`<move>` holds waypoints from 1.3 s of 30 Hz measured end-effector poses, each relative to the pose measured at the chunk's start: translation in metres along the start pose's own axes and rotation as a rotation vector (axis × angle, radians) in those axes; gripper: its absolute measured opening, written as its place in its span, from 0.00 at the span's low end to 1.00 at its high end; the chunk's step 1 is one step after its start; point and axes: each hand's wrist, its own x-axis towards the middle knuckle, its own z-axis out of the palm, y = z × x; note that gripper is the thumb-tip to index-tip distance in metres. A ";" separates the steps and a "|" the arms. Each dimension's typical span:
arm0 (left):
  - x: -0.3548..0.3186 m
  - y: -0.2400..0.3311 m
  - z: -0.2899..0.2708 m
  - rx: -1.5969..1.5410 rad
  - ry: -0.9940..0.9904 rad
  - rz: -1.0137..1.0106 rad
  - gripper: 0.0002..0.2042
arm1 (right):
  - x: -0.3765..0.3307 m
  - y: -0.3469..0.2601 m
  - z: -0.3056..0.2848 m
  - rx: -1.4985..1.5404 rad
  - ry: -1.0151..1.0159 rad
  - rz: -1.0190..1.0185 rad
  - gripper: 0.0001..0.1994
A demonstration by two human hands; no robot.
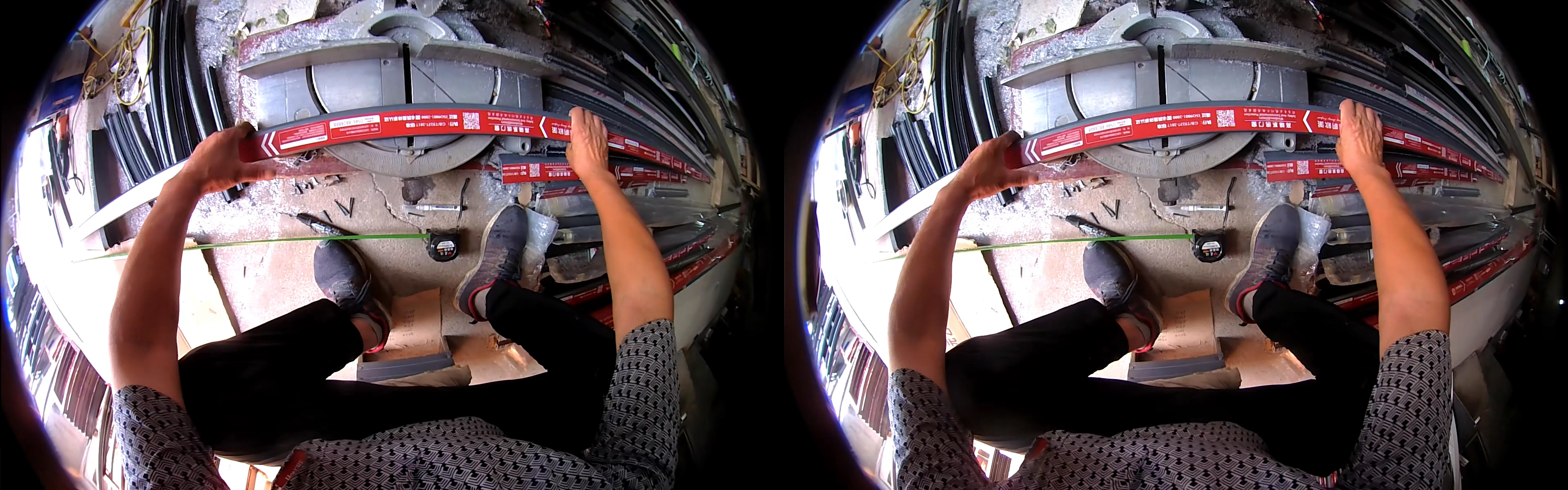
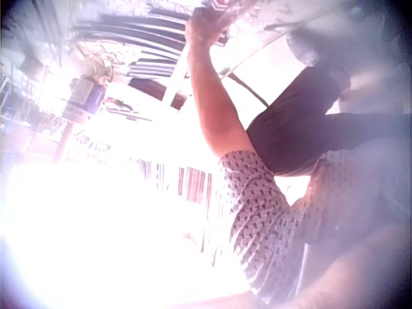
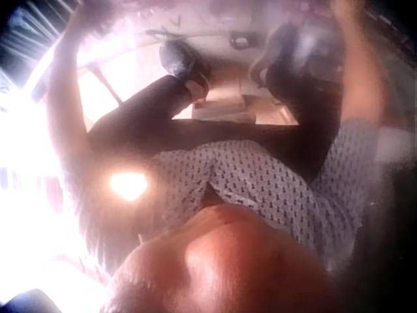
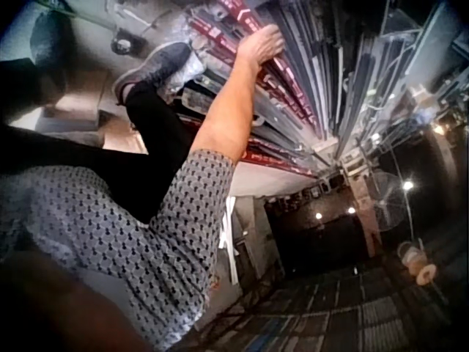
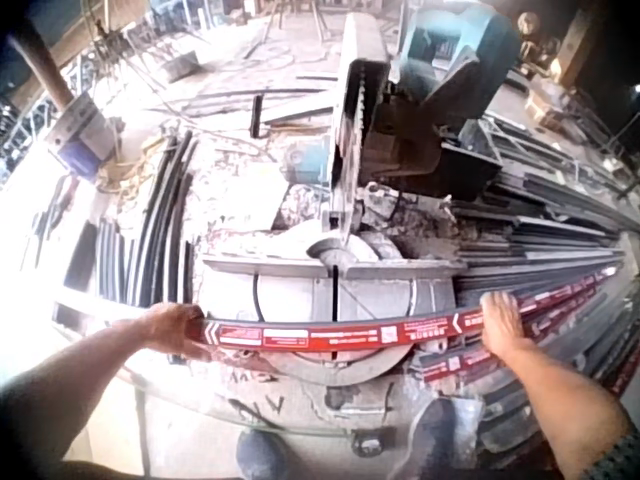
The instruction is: The person measures a window frame and an aluminum profile using a tape measure. They then sit on the floor and mark the profile with a marker at a specific measurement.
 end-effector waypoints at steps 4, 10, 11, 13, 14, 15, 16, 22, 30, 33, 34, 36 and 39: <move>0.002 -0.003 0.001 0.224 0.009 0.005 0.24 | 0.002 0.002 0.000 0.002 0.009 -0.013 0.27; 0.006 0.008 -0.005 0.298 -0.022 -0.058 0.19 | 0.000 0.001 -0.007 -0.021 -0.008 -0.057 0.23; 0.008 0.007 -0.005 0.297 -0.004 -0.052 0.19 | 0.000 0.001 -0.008 -0.026 -0.011 -0.053 0.23; 0.013 0.002 -0.006 0.289 0.044 -0.027 0.19 | 0.002 -0.001 -0.009 -0.033 -0.021 -0.047 0.24; 0.016 -0.002 -0.007 0.282 0.075 -0.008 0.19 | 0.001 -0.002 -0.011 -0.032 -0.035 -0.033 0.24; 0.020 -0.005 -0.007 0.275 0.106 0.011 0.19 | 0.001 -0.003 -0.014 -0.030 -0.050 -0.019 0.24; 0.024 -0.005 -0.009 0.269 0.119 0.024 0.19 | 0.001 -0.003 -0.016 -0.030 -0.064 -0.001 0.24; 0.038 -0.006 -0.017 0.259 0.091 -0.008 0.20 | 0.019 0.003 -0.016 -0.070 -0.075 -0.046 0.24; 0.049 -0.012 -0.024 0.225 0.100 -0.013 0.22 | 0.047 0.013 -0.012 -0.099 -0.129 -0.050 0.25; 0.052 -0.016 -0.026 0.216 0.109 -0.018 0.23 | 0.059 0.012 -0.018 -0.101 -0.142 -0.069 0.26; 0.053 -0.017 -0.027 0.212 0.114 -0.015 0.23 | 0.063 0.011 -0.021 -0.107 -0.142 -0.073 0.27; 0.053 -0.020 -0.027 0.218 0.134 -0.003 0.23 | 0.066 0.010 -0.021 -0.106 -0.151 -0.079 0.28; 0.056 -0.016 -0.031 0.207 0.117 -0.012 0.24 | 0.064 0.006 -0.023 -0.125 -0.154 -0.061 0.28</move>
